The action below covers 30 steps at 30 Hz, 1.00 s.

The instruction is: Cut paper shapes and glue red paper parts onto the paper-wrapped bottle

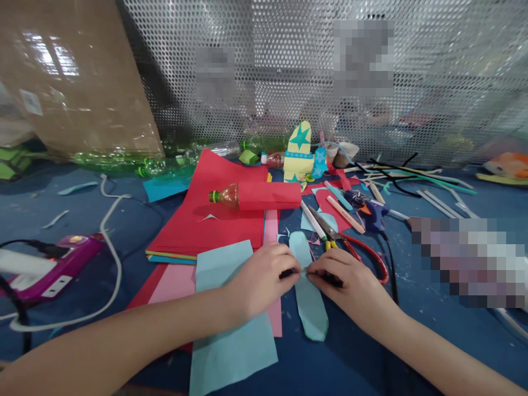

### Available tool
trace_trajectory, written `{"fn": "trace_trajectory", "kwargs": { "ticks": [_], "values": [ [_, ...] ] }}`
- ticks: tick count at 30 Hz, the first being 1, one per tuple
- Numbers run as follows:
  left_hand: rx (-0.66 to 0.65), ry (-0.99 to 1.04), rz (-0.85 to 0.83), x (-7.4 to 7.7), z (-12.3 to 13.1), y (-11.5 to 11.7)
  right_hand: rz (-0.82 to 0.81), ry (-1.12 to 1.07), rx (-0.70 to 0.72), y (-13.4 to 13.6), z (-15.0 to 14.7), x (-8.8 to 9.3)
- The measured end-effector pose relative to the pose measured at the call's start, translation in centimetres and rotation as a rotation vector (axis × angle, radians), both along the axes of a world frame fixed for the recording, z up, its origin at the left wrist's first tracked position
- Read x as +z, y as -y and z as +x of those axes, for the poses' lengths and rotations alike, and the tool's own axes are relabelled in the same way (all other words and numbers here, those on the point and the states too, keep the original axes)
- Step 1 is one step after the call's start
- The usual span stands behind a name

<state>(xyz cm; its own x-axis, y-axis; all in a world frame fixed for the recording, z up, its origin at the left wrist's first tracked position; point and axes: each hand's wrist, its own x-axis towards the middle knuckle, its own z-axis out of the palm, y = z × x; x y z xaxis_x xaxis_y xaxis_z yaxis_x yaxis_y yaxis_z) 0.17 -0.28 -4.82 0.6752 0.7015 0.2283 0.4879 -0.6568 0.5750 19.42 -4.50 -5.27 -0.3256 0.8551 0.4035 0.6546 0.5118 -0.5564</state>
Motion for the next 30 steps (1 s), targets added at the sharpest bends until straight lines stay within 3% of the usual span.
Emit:
{"fn": "trace_trajectory", "kwargs": {
  "ticks": [9, 16, 24, 30],
  "values": [
    [-0.007, -0.058, 0.025, 0.1, 0.2, -0.2, -0.144, 0.130, -0.059, -0.3, -0.1, 0.5],
    [-0.019, -0.154, 0.073, 0.2, 0.2, 0.1, 0.016, 0.315, -0.026, 0.2, -0.3, -0.6],
    [-0.014, -0.148, 0.133, 0.3, 0.1, 0.5, 0.027, 0.252, 0.019, 0.1, -0.4, 0.0],
    [-0.103, -0.106, 0.178, 0.3, 0.0, 0.3, 0.057, 0.250, 0.028, 0.4, -0.5, -0.2]
  ]
}}
